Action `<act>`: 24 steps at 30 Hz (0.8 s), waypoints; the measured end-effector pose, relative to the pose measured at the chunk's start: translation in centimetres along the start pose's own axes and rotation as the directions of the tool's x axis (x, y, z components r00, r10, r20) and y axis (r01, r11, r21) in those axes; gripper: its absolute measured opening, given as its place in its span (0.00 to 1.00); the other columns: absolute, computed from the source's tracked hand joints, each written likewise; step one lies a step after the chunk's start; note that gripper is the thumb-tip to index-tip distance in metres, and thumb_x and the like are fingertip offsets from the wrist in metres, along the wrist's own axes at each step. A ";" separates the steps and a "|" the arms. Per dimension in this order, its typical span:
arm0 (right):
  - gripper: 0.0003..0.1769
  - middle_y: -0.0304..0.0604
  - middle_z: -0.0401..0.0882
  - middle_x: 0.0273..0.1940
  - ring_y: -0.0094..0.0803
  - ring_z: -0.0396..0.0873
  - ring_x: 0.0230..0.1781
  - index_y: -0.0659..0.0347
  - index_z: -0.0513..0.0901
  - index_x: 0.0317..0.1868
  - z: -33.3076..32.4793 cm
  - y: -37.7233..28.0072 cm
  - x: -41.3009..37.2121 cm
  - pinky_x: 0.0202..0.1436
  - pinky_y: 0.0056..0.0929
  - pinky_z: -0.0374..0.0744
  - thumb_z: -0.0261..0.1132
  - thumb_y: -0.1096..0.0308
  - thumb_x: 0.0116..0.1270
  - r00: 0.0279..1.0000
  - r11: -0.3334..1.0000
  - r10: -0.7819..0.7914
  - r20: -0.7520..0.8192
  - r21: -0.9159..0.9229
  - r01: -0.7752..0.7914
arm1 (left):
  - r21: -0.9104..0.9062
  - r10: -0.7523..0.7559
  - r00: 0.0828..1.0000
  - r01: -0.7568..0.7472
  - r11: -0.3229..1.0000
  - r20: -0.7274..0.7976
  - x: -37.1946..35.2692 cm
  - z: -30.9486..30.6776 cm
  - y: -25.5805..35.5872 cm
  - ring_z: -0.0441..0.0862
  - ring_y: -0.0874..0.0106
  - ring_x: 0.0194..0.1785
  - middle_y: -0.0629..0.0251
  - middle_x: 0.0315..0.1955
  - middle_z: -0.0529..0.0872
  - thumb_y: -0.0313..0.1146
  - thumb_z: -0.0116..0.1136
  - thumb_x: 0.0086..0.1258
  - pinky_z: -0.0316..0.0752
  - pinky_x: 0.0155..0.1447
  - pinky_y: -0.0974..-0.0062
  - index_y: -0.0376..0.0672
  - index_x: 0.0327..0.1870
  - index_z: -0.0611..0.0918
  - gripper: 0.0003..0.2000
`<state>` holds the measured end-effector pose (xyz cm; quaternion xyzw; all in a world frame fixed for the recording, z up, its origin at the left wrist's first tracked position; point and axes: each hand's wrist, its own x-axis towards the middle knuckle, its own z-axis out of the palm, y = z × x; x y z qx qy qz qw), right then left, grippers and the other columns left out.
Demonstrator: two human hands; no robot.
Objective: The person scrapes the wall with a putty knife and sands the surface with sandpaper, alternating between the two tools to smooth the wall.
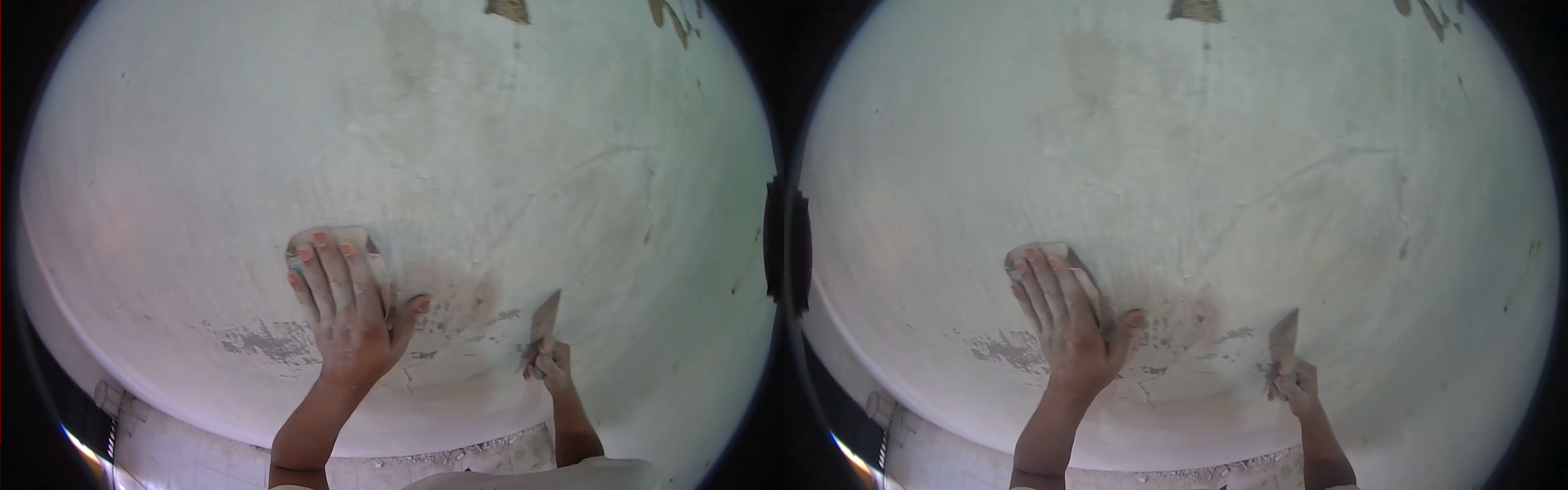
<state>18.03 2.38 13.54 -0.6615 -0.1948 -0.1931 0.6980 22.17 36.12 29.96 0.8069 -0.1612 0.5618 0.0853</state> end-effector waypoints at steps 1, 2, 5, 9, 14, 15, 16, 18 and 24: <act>0.27 0.46 0.74 0.20 0.34 0.76 0.15 0.69 0.76 0.34 0.4 -0.2 -0.2 0.19 0.31 0.78 0.70 0.48 0.62 1.000 1.000 0.005 -0.005 -0.016 -0.005 | -0.010 0.042 0.999 -0.041 0.999 0.020 0.0 0.2 0.9 0.35 0.38 0.78 0.31 0.74 0.42 0.60 0.52 0.69 0.33 0.75 0.38 0.26 0.74 0.46 0.49; 0.27 0.45 0.74 0.19 0.32 0.76 0.16 0.69 0.77 0.33 1.0 -0.6 -0.5 0.19 0.30 0.77 0.70 0.48 0.62 1.000 0.999 0.020 -0.020 0.038 -0.019 | -0.039 0.060 0.998 -0.059 0.998 0.033 0.4 0.1 1.7 0.35 0.38 0.78 0.31 0.74 0.43 0.59 0.54 0.68 0.33 0.75 0.38 0.25 0.73 0.48 0.49; 0.26 0.42 0.75 0.19 0.26 0.75 0.16 0.68 0.78 0.31 3.1 -1.4 -0.9 0.20 0.25 0.74 0.70 0.49 0.62 0.998 0.983 0.045 -0.032 0.179 -0.039 | -0.092 0.122 0.991 -0.116 0.989 0.061 3.0 -0.3 3.8 0.37 0.38 0.78 0.31 0.73 0.45 0.56 0.58 0.66 0.34 0.75 0.38 0.23 0.72 0.52 0.48; 0.23 0.42 0.75 0.19 0.26 0.74 0.15 0.67 0.78 0.29 2.3 -1.1 -2.8 0.19 0.24 0.73 0.70 0.52 0.64 0.998 0.990 0.064 0.022 0.122 -0.066 | -0.142 0.228 0.973 -0.220 0.965 0.041 6.6 -0.3 6.9 0.39 0.39 0.78 0.33 0.74 0.47 0.52 0.61 0.65 0.36 0.75 0.39 0.25 0.72 0.55 0.45; 0.21 0.42 0.74 0.18 0.27 0.73 0.14 0.67 0.77 0.30 0.4 -1.2 -5.3 0.17 0.25 0.71 0.68 0.54 0.66 0.995 0.981 0.086 -0.041 0.179 -0.077 | -0.141 0.281 0.958 -0.286 0.948 -0.057 11.2 -0.5 10.4 0.42 0.46 0.79 0.43 0.76 0.49 0.47 0.61 0.65 0.39 0.77 0.43 0.29 0.73 0.56 0.43; 0.21 0.42 0.73 0.18 0.27 0.73 0.14 0.67 0.77 0.31 -0.1 -1.4 -5.5 0.17 0.25 0.71 0.67 0.55 0.67 0.995 0.977 0.091 -0.052 0.198 -0.078 | -0.146 0.252 0.965 -0.260 0.955 -0.073 11.8 -0.5 11.1 0.42 0.48 0.79 0.45 0.76 0.49 0.45 0.60 0.66 0.38 0.77 0.45 0.30 0.74 0.56 0.41; 0.20 0.42 0.73 0.18 0.27 0.72 0.13 0.68 0.77 0.32 -0.4 -1.6 -5.6 0.17 0.25 0.71 0.66 0.55 0.67 0.992 0.972 0.106 -0.070 0.218 -0.089 | -0.127 0.227 0.971 -0.236 0.963 -0.080 12.0 -0.5 11.7 0.42 0.48 0.79 0.45 0.76 0.49 0.44 0.59 0.66 0.38 0.77 0.45 0.30 0.74 0.56 0.41; 0.19 0.41 0.71 0.17 0.26 0.71 0.12 0.68 0.77 0.33 -0.9 -1.8 -6.1 0.16 0.26 0.71 0.64 0.57 0.69 0.983 0.958 0.150 -0.102 0.262 -0.119 | -0.091 0.173 0.981 -0.180 0.979 -0.082 11.9 -0.1 12.8 0.41 0.48 0.79 0.44 0.76 0.49 0.43 0.58 0.67 0.38 0.77 0.45 0.30 0.74 0.56 0.39; 0.18 0.41 0.72 0.19 0.25 0.70 0.15 0.66 0.76 0.38 -4.0 -2.3 -7.2 0.18 0.24 0.71 0.62 0.56 0.71 0.979 0.960 0.200 -0.026 0.204 -0.191 | -0.105 0.214 0.974 -0.206 0.973 0.070 6.5 2.2 15.4 0.44 0.43 0.78 0.41 0.74 0.51 0.42 0.57 0.68 0.39 0.75 0.39 0.29 0.72 0.58 0.37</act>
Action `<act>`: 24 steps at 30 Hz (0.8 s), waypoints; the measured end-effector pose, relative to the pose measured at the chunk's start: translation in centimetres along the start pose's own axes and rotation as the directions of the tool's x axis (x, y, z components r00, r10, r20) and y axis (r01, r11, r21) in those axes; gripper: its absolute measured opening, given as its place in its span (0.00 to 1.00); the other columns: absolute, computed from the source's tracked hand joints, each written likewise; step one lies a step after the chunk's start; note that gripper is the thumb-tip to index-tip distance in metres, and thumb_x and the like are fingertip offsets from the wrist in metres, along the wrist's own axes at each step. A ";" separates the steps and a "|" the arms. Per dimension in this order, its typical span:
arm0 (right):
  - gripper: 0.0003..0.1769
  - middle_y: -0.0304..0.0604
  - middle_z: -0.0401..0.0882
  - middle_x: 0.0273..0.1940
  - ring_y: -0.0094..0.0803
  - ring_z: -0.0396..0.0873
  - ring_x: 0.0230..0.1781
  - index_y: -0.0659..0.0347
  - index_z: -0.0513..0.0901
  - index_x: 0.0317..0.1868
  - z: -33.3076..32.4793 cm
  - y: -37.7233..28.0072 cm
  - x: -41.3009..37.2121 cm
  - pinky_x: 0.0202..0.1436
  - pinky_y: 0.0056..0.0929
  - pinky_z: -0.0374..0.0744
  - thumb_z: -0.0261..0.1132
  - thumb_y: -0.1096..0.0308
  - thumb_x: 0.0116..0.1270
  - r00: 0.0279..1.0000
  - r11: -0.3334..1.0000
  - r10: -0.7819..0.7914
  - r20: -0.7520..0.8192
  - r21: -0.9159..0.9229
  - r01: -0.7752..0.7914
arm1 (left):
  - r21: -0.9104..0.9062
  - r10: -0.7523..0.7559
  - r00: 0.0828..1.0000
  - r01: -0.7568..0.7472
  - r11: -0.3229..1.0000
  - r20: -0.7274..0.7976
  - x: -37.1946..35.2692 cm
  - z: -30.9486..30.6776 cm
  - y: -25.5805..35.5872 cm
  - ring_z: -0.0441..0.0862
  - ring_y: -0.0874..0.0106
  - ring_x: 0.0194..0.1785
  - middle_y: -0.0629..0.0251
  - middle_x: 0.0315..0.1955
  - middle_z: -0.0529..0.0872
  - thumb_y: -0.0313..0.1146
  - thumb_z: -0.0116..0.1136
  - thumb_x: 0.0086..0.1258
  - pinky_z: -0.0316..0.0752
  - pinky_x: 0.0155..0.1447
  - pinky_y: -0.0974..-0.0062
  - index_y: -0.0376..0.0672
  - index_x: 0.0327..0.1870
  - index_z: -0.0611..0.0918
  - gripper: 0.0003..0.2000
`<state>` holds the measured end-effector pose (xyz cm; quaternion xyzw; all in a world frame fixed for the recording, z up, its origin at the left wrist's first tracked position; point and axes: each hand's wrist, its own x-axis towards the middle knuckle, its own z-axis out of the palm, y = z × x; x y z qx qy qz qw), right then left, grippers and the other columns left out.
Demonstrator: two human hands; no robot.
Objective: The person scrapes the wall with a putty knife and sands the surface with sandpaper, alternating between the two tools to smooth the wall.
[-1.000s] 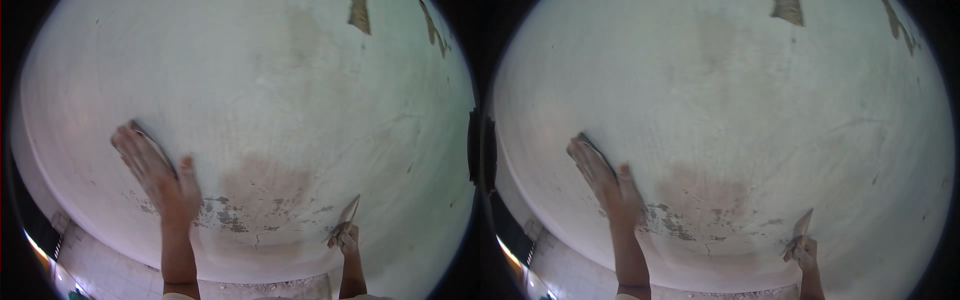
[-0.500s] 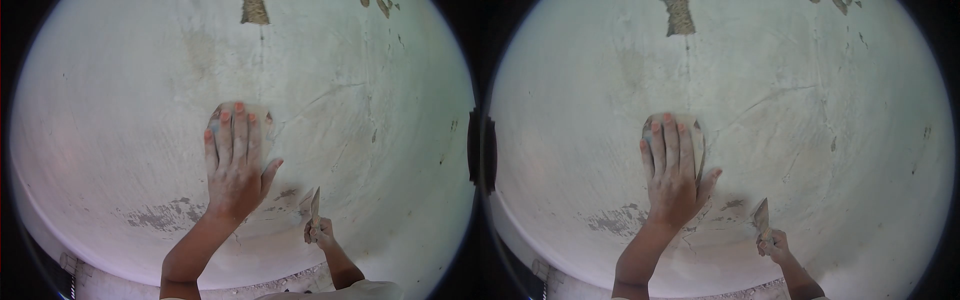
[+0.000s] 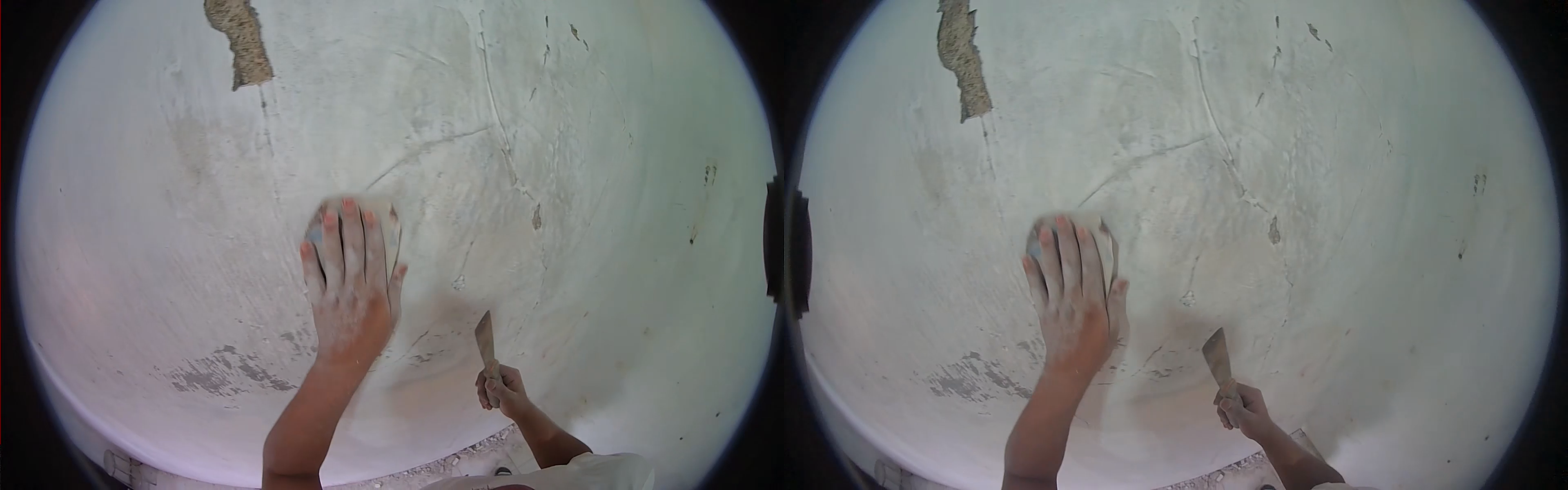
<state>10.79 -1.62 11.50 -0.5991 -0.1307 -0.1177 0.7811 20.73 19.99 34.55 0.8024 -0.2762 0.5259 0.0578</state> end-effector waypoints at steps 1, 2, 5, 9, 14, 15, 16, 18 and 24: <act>0.18 0.41 0.72 0.20 0.24 0.70 0.15 0.66 0.76 0.38 -0.5 -0.2 -0.1 0.18 0.24 0.70 0.62 0.56 0.71 1.000 1.000 0.017 0.022 -0.011 -0.016 | -0.002 -0.014 0.999 0.014 1.000 0.039 -1.3 0.8 0.8 0.44 0.42 0.77 0.40 0.74 0.51 0.42 0.57 0.68 0.40 0.75 0.39 0.29 0.72 0.58 0.37; 0.20 0.41 0.72 0.20 0.25 0.70 0.15 0.66 0.76 0.38 -1.0 -0.3 -0.3 0.18 0.25 0.71 0.62 0.54 0.71 0.998 0.998 0.056 0.030 0.016 -0.057 | -0.003 -0.025 0.996 0.025 1.000 0.082 -2.8 1.6 1.6 0.45 0.40 0.77 0.39 0.74 0.52 0.43 0.57 0.68 0.41 0.74 0.38 0.28 0.72 0.58 0.37; 0.24 0.41 0.72 0.19 0.26 0.71 0.15 0.66 0.75 0.38 -2.6 -0.3 -0.8 0.19 0.26 0.71 0.62 0.49 0.70 0.985 0.980 0.163 0.065 0.102 -0.169 | 0.011 -0.053 0.986 0.052 0.999 0.155 -8.7 5.3 4.6 0.45 0.31 0.74 0.30 0.71 0.52 0.44 0.57 0.69 0.42 0.72 0.32 0.24 0.70 0.58 0.38; 0.20 0.40 0.70 0.19 0.25 0.68 0.14 0.64 0.74 0.40 -5.3 0.0 -2.4 0.18 0.25 0.68 0.58 0.52 0.73 0.963 0.944 0.230 0.144 0.208 -0.256 | -0.023 -0.158 0.958 0.169 0.985 0.240 -18.5 10.9 8.3 0.38 0.28 0.74 0.26 0.71 0.47 0.42 0.55 0.71 0.37 0.71 0.30 0.20 0.69 0.57 0.37; 0.23 0.42 0.71 0.20 0.27 0.68 0.14 0.63 0.73 0.40 -10.0 -1.2 -4.4 0.19 0.26 0.68 0.51 0.48 0.77 0.932 0.863 0.336 0.140 0.351 -0.363 | -0.139 -0.309 0.949 0.315 0.939 0.062 -24.1 15.3 11.0 0.37 0.26 0.74 0.25 0.71 0.46 0.38 0.54 0.71 0.35 0.70 0.28 0.20 0.68 0.58 0.34; 0.25 0.42 0.71 0.20 0.28 0.68 0.15 0.63 0.73 0.40 -10.9 -1.2 -4.8 0.19 0.27 0.69 0.48 0.46 0.77 0.930 0.847 0.346 0.124 0.385 -0.367 | -0.178 -0.293 0.956 0.292 0.940 0.024 -23.3 15.3 11.8 0.30 0.27 0.74 0.26 0.72 0.39 0.36 0.53 0.71 0.29 0.70 0.29 0.21 0.70 0.56 0.34; 0.27 0.42 0.71 0.20 0.28 0.69 0.15 0.63 0.73 0.41 -11.7 -1.1 -5.0 0.20 0.27 0.69 0.46 0.44 0.77 0.928 0.832 0.356 0.110 0.416 -0.368 | -0.188 -0.278 0.960 0.277 0.942 0.025 -22.3 15.5 12.7 0.30 0.28 0.74 0.28 0.73 0.39 0.35 0.52 0.73 0.28 0.71 0.30 0.26 0.72 0.52 0.34; 0.31 0.43 0.70 0.19 0.30 0.69 0.15 0.62 0.73 0.41 -12.9 -1.5 -5.4 0.21 0.29 0.70 0.41 0.39 0.76 0.922 0.824 0.380 0.077 0.425 -0.375 | -0.206 -0.251 0.967 0.252 0.946 0.028 -20.2 15.6 14.3 0.30 0.32 0.76 0.31 0.74 0.38 0.34 0.48 0.75 0.27 0.71 0.32 0.35 0.76 0.45 0.35; 0.36 0.43 0.69 0.19 0.32 0.68 0.16 0.61 0.73 0.41 -16.8 -3.0 -6.7 0.24 0.31 0.71 0.37 0.34 0.74 0.921 0.843 0.383 0.062 0.383 -0.377 | 0.006 -0.127 0.989 0.127 0.992 0.072 -10.2 14.2 16.2 0.36 0.31 0.76 0.31 0.73 0.45 0.33 0.54 0.69 0.30 0.72 0.31 0.24 0.72 0.56 0.34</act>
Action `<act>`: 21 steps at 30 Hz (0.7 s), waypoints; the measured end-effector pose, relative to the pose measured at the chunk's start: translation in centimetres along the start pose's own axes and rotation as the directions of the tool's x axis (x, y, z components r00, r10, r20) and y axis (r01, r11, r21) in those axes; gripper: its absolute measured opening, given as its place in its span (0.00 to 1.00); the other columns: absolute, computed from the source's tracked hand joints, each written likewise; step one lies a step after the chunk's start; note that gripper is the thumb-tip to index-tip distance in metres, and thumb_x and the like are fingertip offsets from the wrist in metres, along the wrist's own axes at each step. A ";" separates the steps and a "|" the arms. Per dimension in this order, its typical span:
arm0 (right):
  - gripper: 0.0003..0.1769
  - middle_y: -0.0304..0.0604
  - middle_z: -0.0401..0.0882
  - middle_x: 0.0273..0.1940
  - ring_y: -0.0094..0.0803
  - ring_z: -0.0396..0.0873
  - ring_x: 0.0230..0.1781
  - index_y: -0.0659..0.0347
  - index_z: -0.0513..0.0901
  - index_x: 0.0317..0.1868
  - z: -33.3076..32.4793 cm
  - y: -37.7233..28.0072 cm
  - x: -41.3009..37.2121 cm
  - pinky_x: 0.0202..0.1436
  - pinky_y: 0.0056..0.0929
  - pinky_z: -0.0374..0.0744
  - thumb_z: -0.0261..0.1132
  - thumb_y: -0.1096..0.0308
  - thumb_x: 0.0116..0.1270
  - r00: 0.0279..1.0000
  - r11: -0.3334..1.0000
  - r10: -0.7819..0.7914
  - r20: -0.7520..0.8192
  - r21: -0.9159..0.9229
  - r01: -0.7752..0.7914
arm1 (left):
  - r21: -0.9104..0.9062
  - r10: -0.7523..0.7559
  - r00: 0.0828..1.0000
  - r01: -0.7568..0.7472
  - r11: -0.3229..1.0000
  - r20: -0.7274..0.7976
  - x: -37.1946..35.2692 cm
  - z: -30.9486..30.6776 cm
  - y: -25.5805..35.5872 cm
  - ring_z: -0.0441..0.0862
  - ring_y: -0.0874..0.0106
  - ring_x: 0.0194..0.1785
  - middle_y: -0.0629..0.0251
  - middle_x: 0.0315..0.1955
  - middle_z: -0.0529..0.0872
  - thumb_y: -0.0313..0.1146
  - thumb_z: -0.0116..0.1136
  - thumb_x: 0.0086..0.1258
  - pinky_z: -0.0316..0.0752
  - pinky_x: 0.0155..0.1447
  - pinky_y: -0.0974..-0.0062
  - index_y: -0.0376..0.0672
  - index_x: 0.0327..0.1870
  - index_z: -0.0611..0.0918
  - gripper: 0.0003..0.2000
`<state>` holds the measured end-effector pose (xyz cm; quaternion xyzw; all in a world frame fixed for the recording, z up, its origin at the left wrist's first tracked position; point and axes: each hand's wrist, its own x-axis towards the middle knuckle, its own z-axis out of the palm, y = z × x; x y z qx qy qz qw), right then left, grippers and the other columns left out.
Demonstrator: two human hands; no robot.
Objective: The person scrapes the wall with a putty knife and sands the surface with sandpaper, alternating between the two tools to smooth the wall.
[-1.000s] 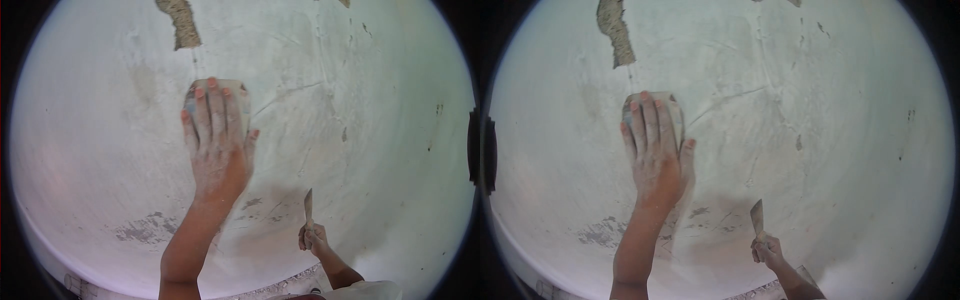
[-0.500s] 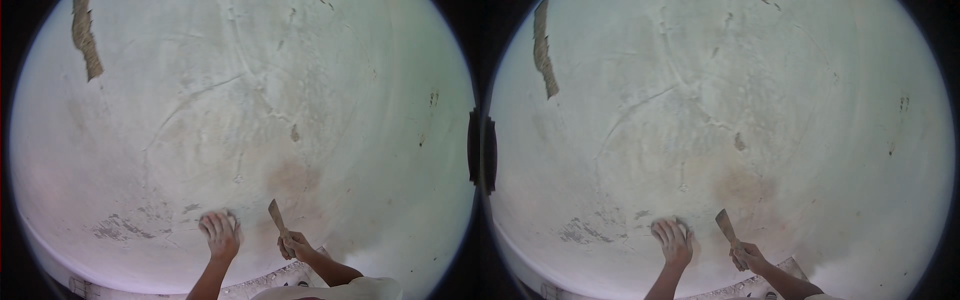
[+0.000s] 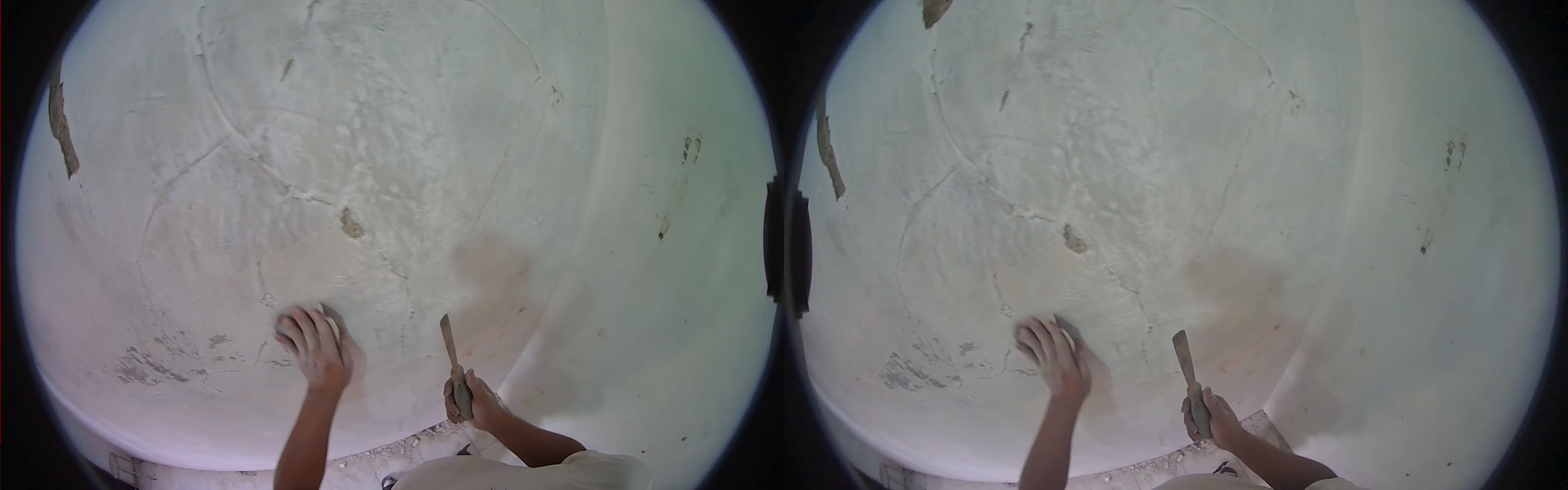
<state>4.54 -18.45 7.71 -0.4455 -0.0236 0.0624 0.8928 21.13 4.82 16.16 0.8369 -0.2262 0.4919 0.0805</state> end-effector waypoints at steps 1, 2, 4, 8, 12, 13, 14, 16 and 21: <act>0.35 0.43 0.70 0.20 0.32 0.69 0.16 0.61 0.73 0.41 -0.7 -0.4 -0.4 0.23 0.30 0.71 0.37 0.35 0.75 1.000 1.000 -0.004 0.004 0.012 0.004 | 0.018 -0.010 1.000 0.011 1.000 -0.021 2.5 -1.2 0.4 0.40 0.32 0.75 0.31 0.73 0.49 0.35 0.54 0.69 0.32 0.72 0.31 0.25 0.70 0.59 0.33; 0.34 0.44 0.71 0.20 0.32 0.70 0.16 0.62 0.73 0.41 -1.4 -0.7 -0.7 0.22 0.29 0.71 0.37 0.37 0.76 1.000 1.000 -0.007 0.010 0.026 0.007 | 0.039 -0.020 0.999 0.021 0.999 -0.041 5.1 -2.7 0.8 0.43 0.33 0.75 0.32 0.72 0.53 0.37 0.54 0.69 0.34 0.72 0.32 0.25 0.69 0.62 0.31; 0.35 0.43 0.69 0.19 0.32 0.68 0.16 0.61 0.73 0.40 -2.8 -1.3 -1.4 0.24 0.33 0.71 0.37 0.34 0.75 0.999 1.000 0.005 -0.032 0.005 -0.005 | 0.023 -0.030 0.992 0.033 0.999 -0.121 10.5 -5.5 1.8 0.42 0.40 0.77 0.37 0.73 0.52 0.35 0.50 0.72 0.35 0.74 0.37 0.28 0.71 0.61 0.30; 0.34 0.44 0.70 0.20 0.32 0.70 0.16 0.62 0.73 0.41 -5.2 -2.4 -2.6 0.23 0.31 0.71 0.38 0.36 0.76 0.999 1.000 -0.012 -0.040 0.027 0.013 | 0.072 0.002 0.982 0.012 0.997 -0.187 19.1 -9.6 5.5 0.37 0.52 0.80 0.48 0.77 0.46 0.32 0.46 0.75 0.30 0.78 0.48 0.34 0.76 0.52 0.31; 0.33 0.43 0.70 0.20 0.33 0.68 0.16 0.60 0.73 0.41 -7.2 -2.8 -3.4 0.23 0.32 0.70 0.39 0.36 0.76 0.996 0.994 -0.040 -0.074 0.096 0.047 | 0.161 0.179 0.967 -0.150 0.975 -0.179 21.5 -6.1 11.4 0.36 0.53 0.80 0.49 0.77 0.47 0.37 0.44 0.77 0.31 0.79 0.48 0.35 0.76 0.53 0.30; 0.33 0.43 0.69 0.20 0.33 0.68 0.16 0.59 0.73 0.41 -7.7 -2.7 -3.6 0.23 0.33 0.70 0.39 0.36 0.76 0.995 0.991 -0.053 -0.090 0.121 0.064 | 0.158 0.186 0.978 -0.171 0.973 -0.090 20.9 -5.4 13.3 0.39 0.53 0.80 0.49 0.77 0.49 0.37 0.45 0.76 0.35 0.79 0.48 0.35 0.75 0.55 0.30; 0.32 0.43 0.69 0.20 0.34 0.68 0.16 0.58 0.73 0.41 -8.1 -2.6 -3.6 0.23 0.33 0.70 0.39 0.36 0.75 0.994 0.986 -0.058 -0.097 0.149 0.073 | 0.163 0.188 0.982 -0.186 0.969 0.003 19.5 -4.7 15.0 0.42 0.53 0.80 0.50 0.76 0.51 0.36 0.46 0.75 0.39 0.78 0.48 0.34 0.74 0.57 0.30; 0.31 0.43 0.68 0.18 0.35 0.66 0.14 0.57 0.73 0.39 -8.0 -2.8 -3.9 0.21 0.34 0.69 0.39 0.37 0.76 0.979 0.974 -0.099 -0.181 0.183 0.133 | 0.092 0.353 0.931 -0.360 0.928 0.091 14.7 -0.9 16.5 0.49 0.54 0.78 0.50 0.75 0.56 0.35 0.48 0.72 0.47 0.76 0.48 0.34 0.73 0.60 0.30; 0.30 0.42 0.66 0.15 0.34 0.65 0.09 0.54 0.72 0.34 -8.3 -3.3 -4.9 0.15 0.34 0.70 0.40 0.37 0.75 0.921 0.969 -0.203 -0.333 0.068 0.238 | -0.475 0.557 0.779 -0.388 0.790 0.289 1.7 2.7 17.5 0.57 0.59 0.76 0.52 0.72 0.62 0.32 0.46 0.72 0.54 0.75 0.59 0.33 0.69 0.66 0.25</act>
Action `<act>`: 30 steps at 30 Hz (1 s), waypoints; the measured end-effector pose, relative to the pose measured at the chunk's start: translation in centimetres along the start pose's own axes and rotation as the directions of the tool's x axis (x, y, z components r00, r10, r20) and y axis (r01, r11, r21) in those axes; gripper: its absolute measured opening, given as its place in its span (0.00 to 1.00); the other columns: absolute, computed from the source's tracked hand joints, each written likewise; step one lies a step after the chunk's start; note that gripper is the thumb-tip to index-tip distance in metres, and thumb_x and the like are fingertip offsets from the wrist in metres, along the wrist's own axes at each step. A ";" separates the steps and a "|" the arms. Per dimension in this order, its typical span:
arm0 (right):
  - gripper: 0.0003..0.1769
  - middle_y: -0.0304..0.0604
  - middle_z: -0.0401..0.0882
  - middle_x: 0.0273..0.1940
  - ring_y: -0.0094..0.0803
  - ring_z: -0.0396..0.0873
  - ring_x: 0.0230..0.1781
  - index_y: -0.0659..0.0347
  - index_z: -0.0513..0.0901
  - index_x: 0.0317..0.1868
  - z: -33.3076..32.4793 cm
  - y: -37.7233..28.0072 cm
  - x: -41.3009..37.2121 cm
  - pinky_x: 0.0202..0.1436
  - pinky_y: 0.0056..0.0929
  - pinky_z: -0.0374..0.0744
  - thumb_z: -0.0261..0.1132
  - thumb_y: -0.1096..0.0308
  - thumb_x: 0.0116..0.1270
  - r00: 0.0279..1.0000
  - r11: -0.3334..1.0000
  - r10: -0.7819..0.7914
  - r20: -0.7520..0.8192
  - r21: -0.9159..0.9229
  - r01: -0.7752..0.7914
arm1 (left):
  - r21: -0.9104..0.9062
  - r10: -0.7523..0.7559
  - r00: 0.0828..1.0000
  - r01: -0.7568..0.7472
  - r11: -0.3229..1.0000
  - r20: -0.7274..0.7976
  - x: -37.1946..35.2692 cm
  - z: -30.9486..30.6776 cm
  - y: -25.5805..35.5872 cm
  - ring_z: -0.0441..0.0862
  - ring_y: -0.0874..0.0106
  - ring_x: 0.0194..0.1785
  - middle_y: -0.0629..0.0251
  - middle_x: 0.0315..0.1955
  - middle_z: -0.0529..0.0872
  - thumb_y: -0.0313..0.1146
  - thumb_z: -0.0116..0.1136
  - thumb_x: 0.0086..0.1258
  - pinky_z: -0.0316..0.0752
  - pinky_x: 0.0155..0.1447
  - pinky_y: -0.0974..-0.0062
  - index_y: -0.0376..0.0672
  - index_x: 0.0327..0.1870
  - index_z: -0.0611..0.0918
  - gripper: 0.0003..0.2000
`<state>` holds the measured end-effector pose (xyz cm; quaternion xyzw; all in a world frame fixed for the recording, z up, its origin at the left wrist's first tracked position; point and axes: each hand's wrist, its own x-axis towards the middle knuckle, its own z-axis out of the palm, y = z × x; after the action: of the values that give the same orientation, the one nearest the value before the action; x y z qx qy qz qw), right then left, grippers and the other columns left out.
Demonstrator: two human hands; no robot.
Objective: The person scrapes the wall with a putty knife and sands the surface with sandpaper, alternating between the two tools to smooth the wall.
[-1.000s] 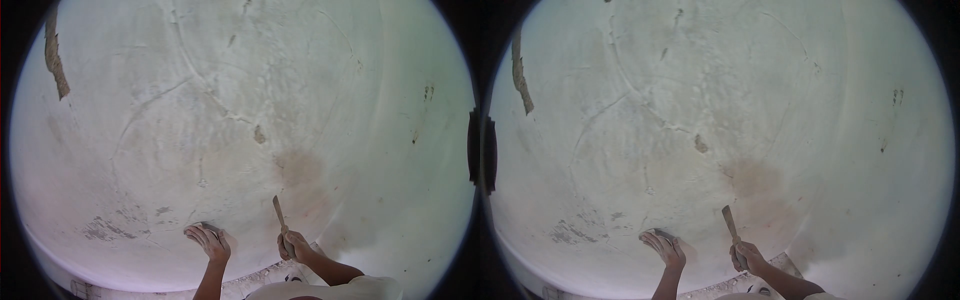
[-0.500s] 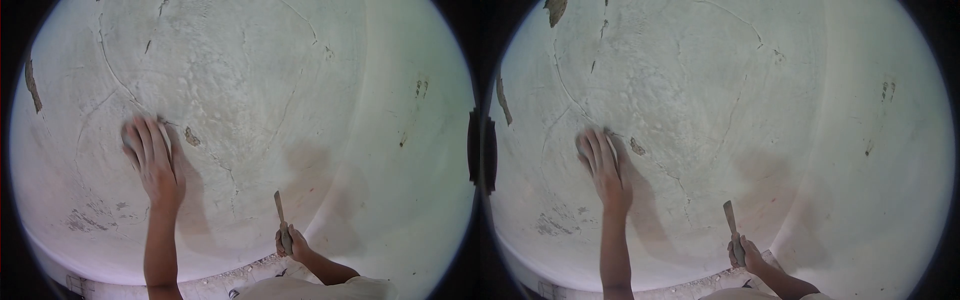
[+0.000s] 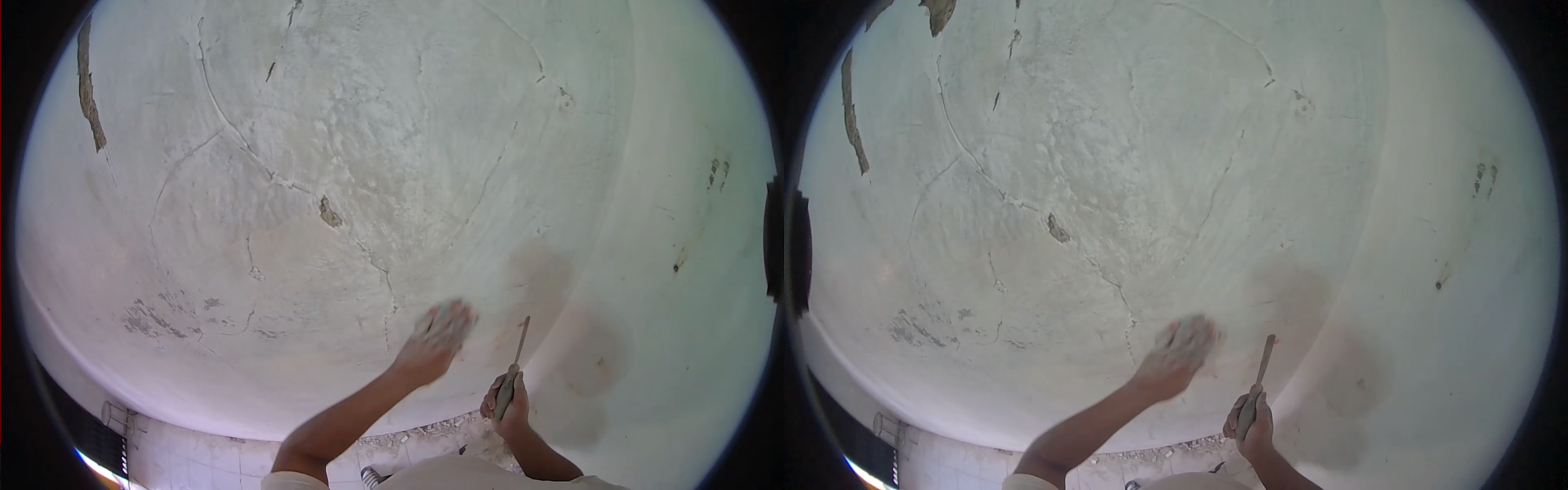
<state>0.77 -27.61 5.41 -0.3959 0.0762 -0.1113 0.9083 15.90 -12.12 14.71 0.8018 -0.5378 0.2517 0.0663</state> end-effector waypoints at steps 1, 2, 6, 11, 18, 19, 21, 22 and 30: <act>0.29 0.42 0.67 0.15 0.33 0.66 0.09 0.55 0.72 0.34 -0.2 -0.3 -0.2 0.15 0.33 0.70 0.40 0.38 0.76 1.000 1.000 -0.010 -0.024 -0.008 0.009 | -0.174 0.007 0.996 0.008 0.985 0.086 -2.1 1.2 0.9 0.60 0.60 0.75 0.51 0.71 0.63 0.32 0.48 0.73 0.57 0.74 0.62 0.33 0.66 0.70 0.22; 0.28 0.42 0.68 0.16 0.32 0.67 0.10 0.55 0.72 0.33 -0.7 -0.4 -0.3 0.16 0.32 0.70 0.41 0.40 0.76 0.999 0.995 0.012 -0.046 -0.100 -0.016 | -0.572 -0.116 0.897 0.367 0.733 0.427 -4.4 3.2 1.2 0.62 0.62 0.74 0.52 0.71 0.64 0.34 0.50 0.73 0.57 0.74 0.65 0.33 0.62 0.74 0.20; 0.25 0.41 0.72 0.19 0.27 0.70 0.14 0.58 0.75 0.31 -2.9 1.0 0.3 0.19 0.28 0.71 0.47 0.46 0.77 0.989 0.884 0.142 -0.036 -0.445 -0.143 | -0.606 -0.059 0.727 0.523 -0.599 0.685 -12.0 7.0 6.1 0.73 0.67 0.65 0.58 0.67 0.73 0.35 0.53 0.74 0.63 0.71 0.71 0.30 0.54 0.79 0.17; 0.19 0.38 0.80 0.50 0.22 0.77 0.49 0.63 0.77 0.58 -5.0 6.7 1.5 0.55 0.24 0.74 0.56 0.59 0.75 0.809 0.732 0.402 0.430 -0.681 -0.002 | -0.386 -0.118 0.626 0.311 -0.869 0.771 -15.7 8.3 9.0 0.74 0.67 0.65 0.58 0.66 0.72 0.33 0.53 0.73 0.66 0.69 0.70 0.27 0.60 0.75 0.20; 0.22 0.39 0.79 0.54 0.23 0.77 0.54 0.64 0.72 0.63 -1.3 7.7 1.9 0.59 0.24 0.75 0.59 0.65 0.73 0.748 0.867 0.421 0.513 -0.471 -0.164 | -0.603 -0.424 0.688 0.024 -0.798 0.589 -15.5 5.7 9.8 0.79 0.65 0.59 0.53 0.57 0.79 0.32 0.55 0.71 0.73 0.65 0.66 0.29 0.59 0.76 0.20; 0.22 0.39 0.79 0.54 0.23 0.77 0.54 0.64 0.72 0.63 -0.1 7.1 1.5 0.59 0.24 0.75 0.59 0.66 0.73 0.742 0.871 0.405 0.535 -0.473 -0.135 | -0.630 -0.452 0.665 0.038 -0.776 0.595 -15.8 5.8 9.7 0.79 0.67 0.58 0.56 0.56 0.80 0.32 0.55 0.71 0.73 0.64 0.69 0.30 0.58 0.77 0.18; 0.22 0.39 0.79 0.55 0.24 0.76 0.56 0.64 0.71 0.64 -0.6 7.7 1.9 0.61 0.25 0.74 0.57 0.65 0.74 0.727 0.860 0.434 0.532 -0.484 -0.160 | -0.675 -0.499 0.619 0.070 -0.734 0.606 -16.4 6.5 9.6 0.80 0.71 0.55 0.60 0.52 0.83 0.32 0.56 0.72 0.73 0.62 0.74 0.32 0.56 0.79 0.16; 0.22 0.39 0.78 0.57 0.24 0.75 0.57 0.64 0.71 0.65 -2.8 9.1 2.6 0.62 0.26 0.73 0.55 0.64 0.75 0.716 0.842 0.480 0.506 -0.494 -0.216 | -0.662 -0.507 0.582 0.075 -0.746 0.636 -16.9 7.0 9.6 0.81 0.70 0.53 0.60 0.50 0.83 0.32 0.57 0.72 0.75 0.60 0.73 0.33 0.55 0.80 0.15; 0.25 0.41 0.76 0.59 0.26 0.73 0.60 0.64 0.70 0.66 -5.3 9.0 1.3 0.66 0.32 0.69 0.51 0.55 0.78 0.745 0.750 0.598 0.297 -0.535 -0.389 | -0.800 -0.608 0.546 0.226 -0.555 0.576 -17.7 8.8 8.9 0.82 0.76 0.43 0.65 0.40 0.85 0.35 0.58 0.73 0.77 0.51 0.75 0.35 0.48 0.83 0.12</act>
<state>2.08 -25.69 -4.88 -0.5688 -0.0083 0.2551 0.7819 5.62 -4.44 -2.74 0.5295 -0.0570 -0.2192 0.8175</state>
